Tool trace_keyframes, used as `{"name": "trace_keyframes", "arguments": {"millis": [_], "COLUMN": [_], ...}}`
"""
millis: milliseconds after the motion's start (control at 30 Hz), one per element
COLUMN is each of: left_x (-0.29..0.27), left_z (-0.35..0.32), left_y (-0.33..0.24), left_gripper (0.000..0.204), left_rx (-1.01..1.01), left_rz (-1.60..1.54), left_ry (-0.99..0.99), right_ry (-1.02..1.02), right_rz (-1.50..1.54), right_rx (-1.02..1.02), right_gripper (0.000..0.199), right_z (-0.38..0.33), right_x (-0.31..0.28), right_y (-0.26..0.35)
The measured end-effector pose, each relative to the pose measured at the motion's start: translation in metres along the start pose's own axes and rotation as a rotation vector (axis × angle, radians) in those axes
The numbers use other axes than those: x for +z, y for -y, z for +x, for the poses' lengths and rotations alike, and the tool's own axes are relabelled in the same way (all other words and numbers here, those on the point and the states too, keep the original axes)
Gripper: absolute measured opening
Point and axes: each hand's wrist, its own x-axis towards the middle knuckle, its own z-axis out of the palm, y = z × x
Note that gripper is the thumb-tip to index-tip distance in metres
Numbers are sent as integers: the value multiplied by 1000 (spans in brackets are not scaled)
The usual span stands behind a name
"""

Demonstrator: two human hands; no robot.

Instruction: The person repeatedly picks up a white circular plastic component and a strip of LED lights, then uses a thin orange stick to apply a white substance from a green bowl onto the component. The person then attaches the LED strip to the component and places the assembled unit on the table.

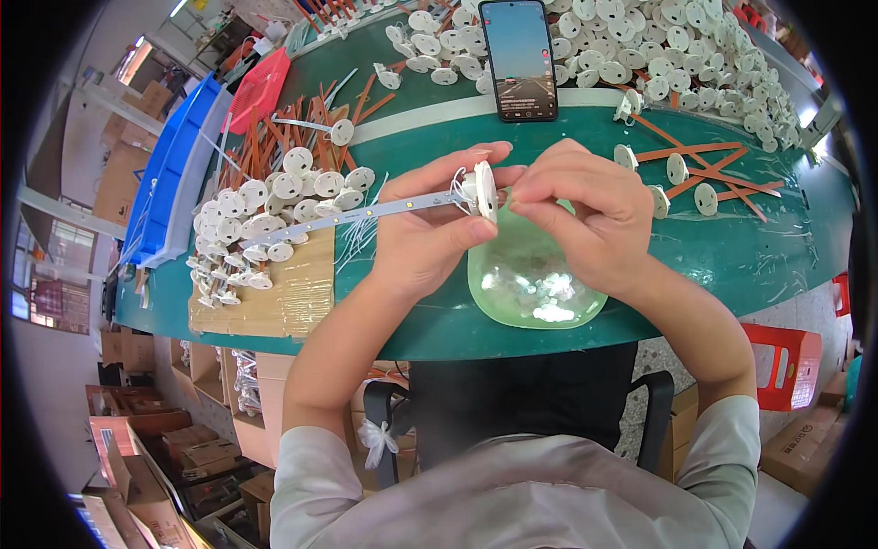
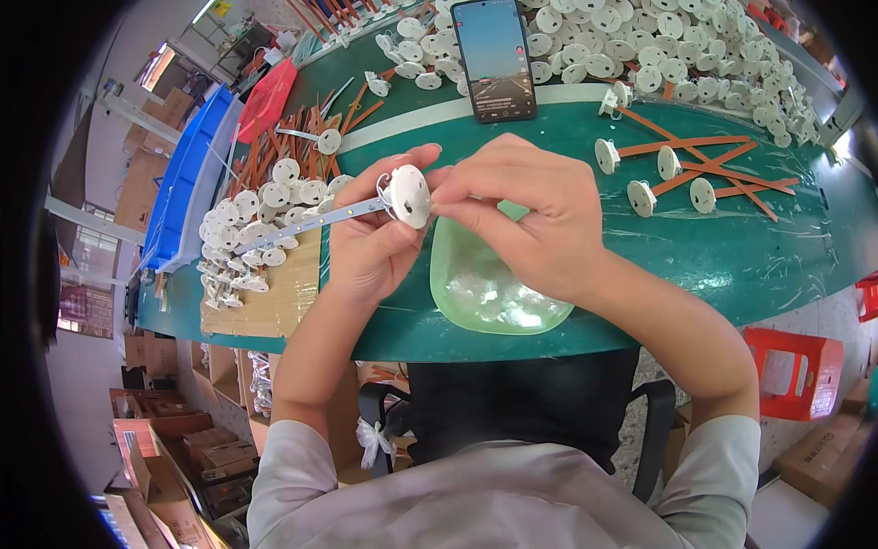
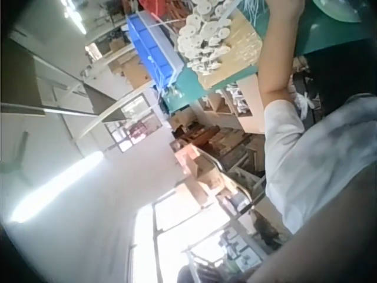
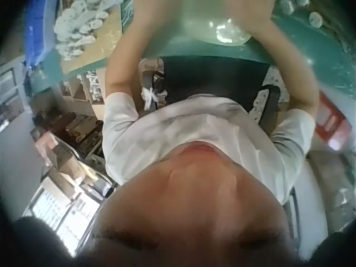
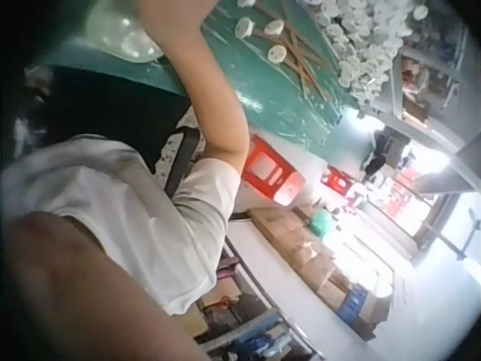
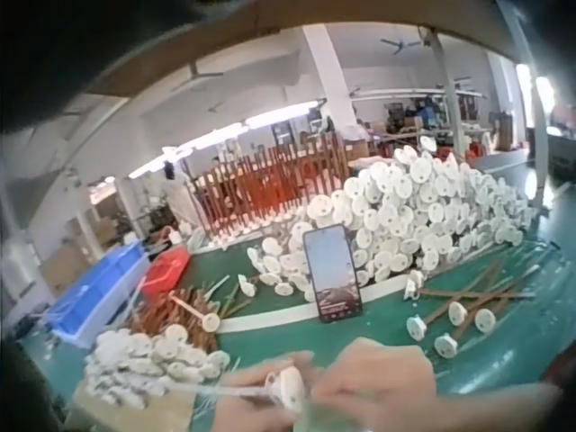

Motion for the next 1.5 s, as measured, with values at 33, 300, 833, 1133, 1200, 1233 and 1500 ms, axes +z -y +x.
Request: {"name": "trace_keyframes", "arguments": {"millis": [33,300,833,1133,1200,1233,1500], "left_x": [0,-7,-2,-3,-6,-4,-8], "left_z": [-1,-7,-3,-10,-9,-8,-9], "left_y": [0,3,6,19,17,15,6], "left_gripper": [59,61,54,52,56,54,57], "left_rx": [-1,-73,4,-37,-58,-44,7], "left_rz": [-1,-44,190,15,83,46,151], "left_ry": [-2,10,-48,-102,-101,-103,16], "right_ry": [14,-5,-32,-159,-121,-104,-23], "right_rz": [-34,-52,-495,-529,-486,-463,-375], "right_rx": [-70,-118,-565,-558,-546,-539,-471], "right_gripper": [15,16,28,29,28,28,25], "right_z": [0,0,5,-3,-1,0,-1], "right_x": [-1,1,-1,14,12,11,4], "right_y": [-1,2,-6,-8,-11,-12,-8]}}
